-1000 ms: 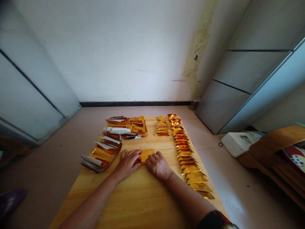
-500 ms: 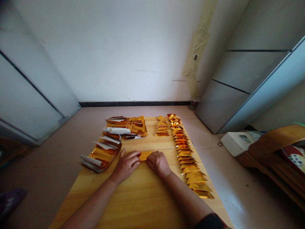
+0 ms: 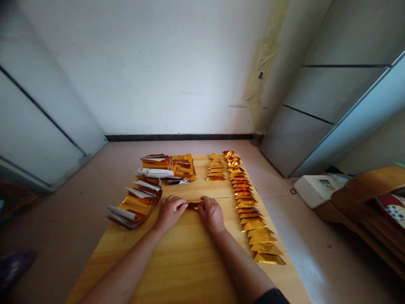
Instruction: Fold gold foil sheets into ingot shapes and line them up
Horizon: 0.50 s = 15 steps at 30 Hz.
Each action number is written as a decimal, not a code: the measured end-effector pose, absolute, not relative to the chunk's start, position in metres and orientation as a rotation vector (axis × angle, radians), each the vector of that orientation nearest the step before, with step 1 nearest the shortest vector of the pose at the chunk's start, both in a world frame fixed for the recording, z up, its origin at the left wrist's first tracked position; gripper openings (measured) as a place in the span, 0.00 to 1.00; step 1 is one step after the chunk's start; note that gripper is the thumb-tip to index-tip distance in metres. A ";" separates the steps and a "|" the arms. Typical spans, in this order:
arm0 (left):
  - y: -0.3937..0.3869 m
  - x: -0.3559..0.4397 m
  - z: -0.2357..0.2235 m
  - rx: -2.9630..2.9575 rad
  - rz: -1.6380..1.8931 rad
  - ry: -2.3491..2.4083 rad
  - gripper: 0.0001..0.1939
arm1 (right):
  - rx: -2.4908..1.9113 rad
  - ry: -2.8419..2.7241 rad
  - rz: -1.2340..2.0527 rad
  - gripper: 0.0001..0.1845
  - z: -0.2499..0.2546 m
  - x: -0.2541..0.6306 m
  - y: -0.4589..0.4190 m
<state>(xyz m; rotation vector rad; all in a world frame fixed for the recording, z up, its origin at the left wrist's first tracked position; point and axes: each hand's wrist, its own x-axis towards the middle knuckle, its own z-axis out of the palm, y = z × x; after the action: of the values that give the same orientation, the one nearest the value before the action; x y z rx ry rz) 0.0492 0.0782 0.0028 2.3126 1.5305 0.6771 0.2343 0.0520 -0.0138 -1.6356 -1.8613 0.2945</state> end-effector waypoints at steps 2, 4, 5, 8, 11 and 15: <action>0.080 0.051 0.001 2.297 0.680 1.553 0.09 | -1.674 -1.845 0.278 0.11 -0.015 0.233 0.052; 0.082 0.053 0.000 2.267 0.671 1.588 0.08 | -1.716 -1.850 0.261 0.11 -0.014 0.231 0.053; 0.083 0.054 0.000 2.260 0.655 1.602 0.08 | -1.735 -1.856 0.245 0.11 -0.013 0.230 0.053; 0.084 0.057 0.000 2.278 0.587 1.643 0.07 | -1.775 -1.883 0.180 0.10 -0.011 0.228 0.051; 0.083 0.060 0.002 2.317 0.541 1.672 0.07 | -1.808 -1.911 0.145 0.11 -0.010 0.227 0.050; 0.080 0.062 0.003 2.351 0.516 1.660 0.08 | -1.842 -1.942 0.150 0.10 -0.007 0.228 0.049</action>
<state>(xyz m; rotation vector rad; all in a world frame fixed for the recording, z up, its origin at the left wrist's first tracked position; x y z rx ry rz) 0.0623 0.0797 0.0035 2.3508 1.6603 0.5161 0.2275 0.0494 -0.0071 -1.8425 -1.9418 0.1504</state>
